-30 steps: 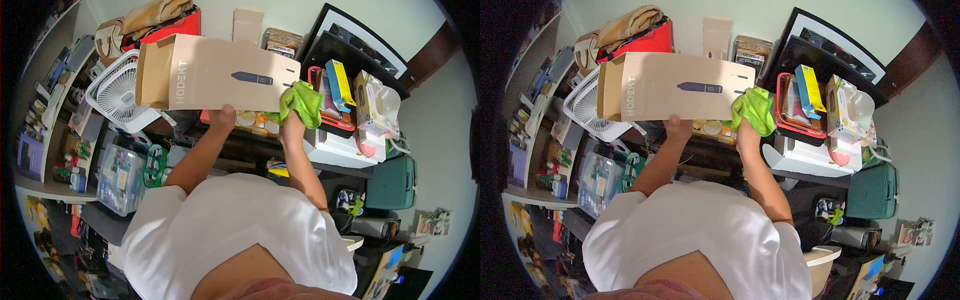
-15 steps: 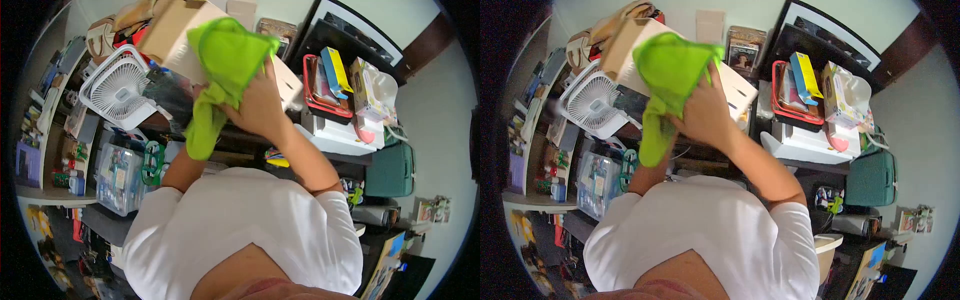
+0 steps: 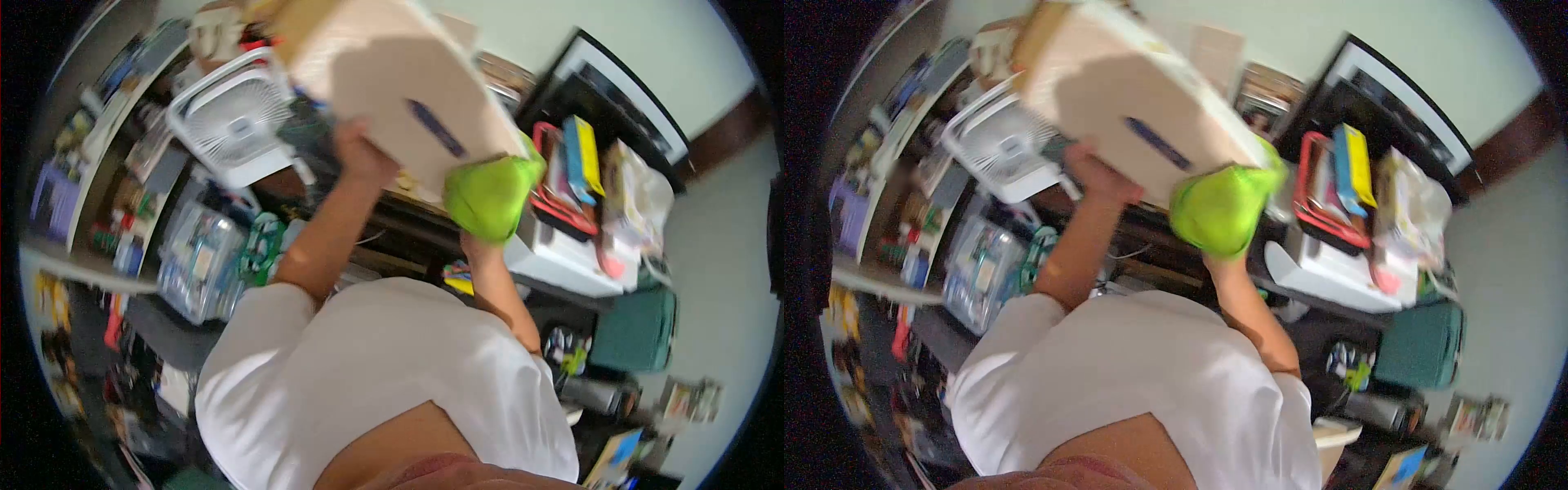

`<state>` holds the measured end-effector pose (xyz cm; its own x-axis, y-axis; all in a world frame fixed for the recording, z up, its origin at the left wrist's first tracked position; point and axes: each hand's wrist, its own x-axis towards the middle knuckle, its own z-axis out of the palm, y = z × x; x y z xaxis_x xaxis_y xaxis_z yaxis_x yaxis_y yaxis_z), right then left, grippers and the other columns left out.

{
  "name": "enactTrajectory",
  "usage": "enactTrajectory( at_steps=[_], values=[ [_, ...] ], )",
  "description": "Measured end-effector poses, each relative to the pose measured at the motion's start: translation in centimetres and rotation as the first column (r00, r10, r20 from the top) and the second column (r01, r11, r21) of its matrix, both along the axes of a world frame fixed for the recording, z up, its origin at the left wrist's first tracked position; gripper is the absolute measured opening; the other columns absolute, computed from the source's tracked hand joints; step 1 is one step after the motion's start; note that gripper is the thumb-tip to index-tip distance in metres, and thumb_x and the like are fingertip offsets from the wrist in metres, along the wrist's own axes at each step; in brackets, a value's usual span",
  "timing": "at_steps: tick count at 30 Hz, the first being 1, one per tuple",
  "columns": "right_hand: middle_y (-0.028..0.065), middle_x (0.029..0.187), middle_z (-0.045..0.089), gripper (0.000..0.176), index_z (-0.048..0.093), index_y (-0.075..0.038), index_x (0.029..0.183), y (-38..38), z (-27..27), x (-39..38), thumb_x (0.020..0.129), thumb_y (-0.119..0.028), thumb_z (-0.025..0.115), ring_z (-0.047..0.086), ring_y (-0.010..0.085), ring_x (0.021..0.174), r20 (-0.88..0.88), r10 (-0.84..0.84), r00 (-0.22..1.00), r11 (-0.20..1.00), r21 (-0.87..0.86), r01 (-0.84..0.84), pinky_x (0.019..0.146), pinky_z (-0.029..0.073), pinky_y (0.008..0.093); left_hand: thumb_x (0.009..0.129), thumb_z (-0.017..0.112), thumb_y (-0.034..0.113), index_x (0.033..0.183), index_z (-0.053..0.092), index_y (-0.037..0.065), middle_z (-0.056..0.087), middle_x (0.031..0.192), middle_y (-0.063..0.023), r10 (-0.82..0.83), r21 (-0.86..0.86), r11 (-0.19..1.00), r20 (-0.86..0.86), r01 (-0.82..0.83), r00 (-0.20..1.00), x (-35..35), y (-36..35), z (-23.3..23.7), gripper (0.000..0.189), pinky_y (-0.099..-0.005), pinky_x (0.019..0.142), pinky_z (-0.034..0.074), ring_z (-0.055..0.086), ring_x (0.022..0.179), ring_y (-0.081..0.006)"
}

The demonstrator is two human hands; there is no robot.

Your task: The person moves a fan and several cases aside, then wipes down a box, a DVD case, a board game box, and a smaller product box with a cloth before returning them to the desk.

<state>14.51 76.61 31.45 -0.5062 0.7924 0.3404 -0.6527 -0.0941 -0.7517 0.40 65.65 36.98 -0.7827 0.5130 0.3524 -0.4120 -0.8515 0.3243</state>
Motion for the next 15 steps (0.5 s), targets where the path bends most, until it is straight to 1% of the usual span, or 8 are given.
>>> enactTrajectory(
  at_steps=[1,2,3,5,8,9,11,15],
  values=[
    [0.0046,0.106,0.049,0.035,0.041,-0.005,0.118,0.0,-2.0,-0.4,0.089,-0.024,0.046,0.047,0.0177,0.099,-0.017,0.042,0.999,0.994,0.104,-0.04,0.089,0.037,0.0329,0.063,0.055,0.023,0.111,0.045,0.003,0.054,0.1,-0.009,-0.031,-0.084,0.996,-0.024,0.029,0.999,0.1,0.0,0.0,0.053,-0.0382,0.082,0.045,0.054,0.092,-0.0249],
    [0.0067,0.103,0.05,0.037,0.044,-0.007,0.114,1.2,-3.0,-0.6,0.087,-0.032,0.046,0.048,0.0218,0.097,-0.218,0.327,0.92,0.931,-0.095,-0.353,0.088,0.037,0.0374,0.067,0.054,0.02,0.111,0.046,0.004,0.054,0.097,-0.0077,-0.056,-0.22,0.973,0.099,0.077,0.993,1.0,0.1,0.2,0.047,-0.0356,0.082,0.045,0.054,0.092,-0.0225],
    [0.0087,0.101,0.051,0.04,0.047,-0.008,0.11,2.5,-3.9,-0.8,0.085,-0.039,0.046,0.049,0.0259,0.095,-0.429,0.482,0.764,0.734,-0.279,-0.619,0.087,0.037,0.0419,0.073,0.054,0.021,0.109,0.047,0.003,0.054,0.097,-0.0077,0.01,-0.42,0.905,-0.142,-0.07,0.99,2.0,0.3,1.5,0.041,-0.034,0.085,0.042,0.052,0.096,-0.0188],
    [0.0127,0.107,0.049,0.049,0.044,-0.005,0.116,3.2,-3.3,-0.5,0.083,-0.041,0.049,0.048,0.0295,0.099,-0.431,0.56,0.708,0.693,-0.224,-0.685,0.09,0.035,0.0453,0.076,0.061,0.035,0.124,0.027,0.005,0.044,0.115,-0.009,-0.048,-0.47,0.876,-0.31,-0.109,0.95,0.8,1.1,-0.2,0.066,-0.04,0.085,0.04,0.046,0.105,-0.0195],
    [0.0163,0.118,0.044,0.062,0.039,-0.003,0.122,2.3,-2.7,-0.6,0.079,-0.045,0.052,0.045,0.0324,0.106,-0.188,0.533,0.825,0.844,0.039,-0.536,0.093,0.034,0.0456,0.075,0.064,0.038,0.133,0.006,0.012,0.035,0.125,-0.0085,-0.057,-0.385,0.923,-0.174,-0.015,0.983,3.0,-1.0,1.1,0.086,-0.0444,0.084,0.04,0.042,0.11,-0.0223],
    [0.0161,0.122,0.042,0.065,0.038,-0.004,0.124,1.2,-2.7,-0.8,0.078,-0.048,0.052,0.043,0.0317,0.109,0.026,0.363,0.931,0.885,0.304,-0.353,0.094,0.034,0.0425,0.074,0.066,0.038,0.134,0.0,0.014,0.033,0.127,-0.0083,-0.1,-0.314,0.946,-0.042,0.082,0.994,3.4,-1.6,1.8,0.092,-0.0451,0.083,0.041,0.041,0.111,-0.0232],
    [0.015,0.12,0.043,0.063,0.039,-0.004,0.123,-0.4,-2.2,-1.0,0.079,-0.046,0.053,0.044,0.0303,0.107,0.183,0.121,0.976,0.8,0.563,-0.205,0.092,0.035,0.0414,0.074,0.068,0.029,0.133,0.015,0.014,0.043,0.115,-0.0058,-0.161,-0.235,0.962,-0.062,0.142,0.985,4.0,-3.6,4.5,0.081,-0.0405,0.084,0.042,0.045,0.106,-0.0204],
    [0.0129,0.117,0.045,0.058,0.04,-0.005,0.122,-3.2,-1.4,-0.6,0.079,-0.041,0.053,0.046,0.0277,0.102,0.369,0.054,0.928,0.688,0.66,-0.302,0.089,0.037,0.0393,0.075,0.064,0.018,0.125,0.032,0.01,0.048,0.107,-0.0051,-0.065,-0.311,0.949,-0.069,0.041,0.995,2.6,-5.1,3.8,0.06,-0.0367,0.084,0.043,0.049,0.099,-0.0182]
  ],
)
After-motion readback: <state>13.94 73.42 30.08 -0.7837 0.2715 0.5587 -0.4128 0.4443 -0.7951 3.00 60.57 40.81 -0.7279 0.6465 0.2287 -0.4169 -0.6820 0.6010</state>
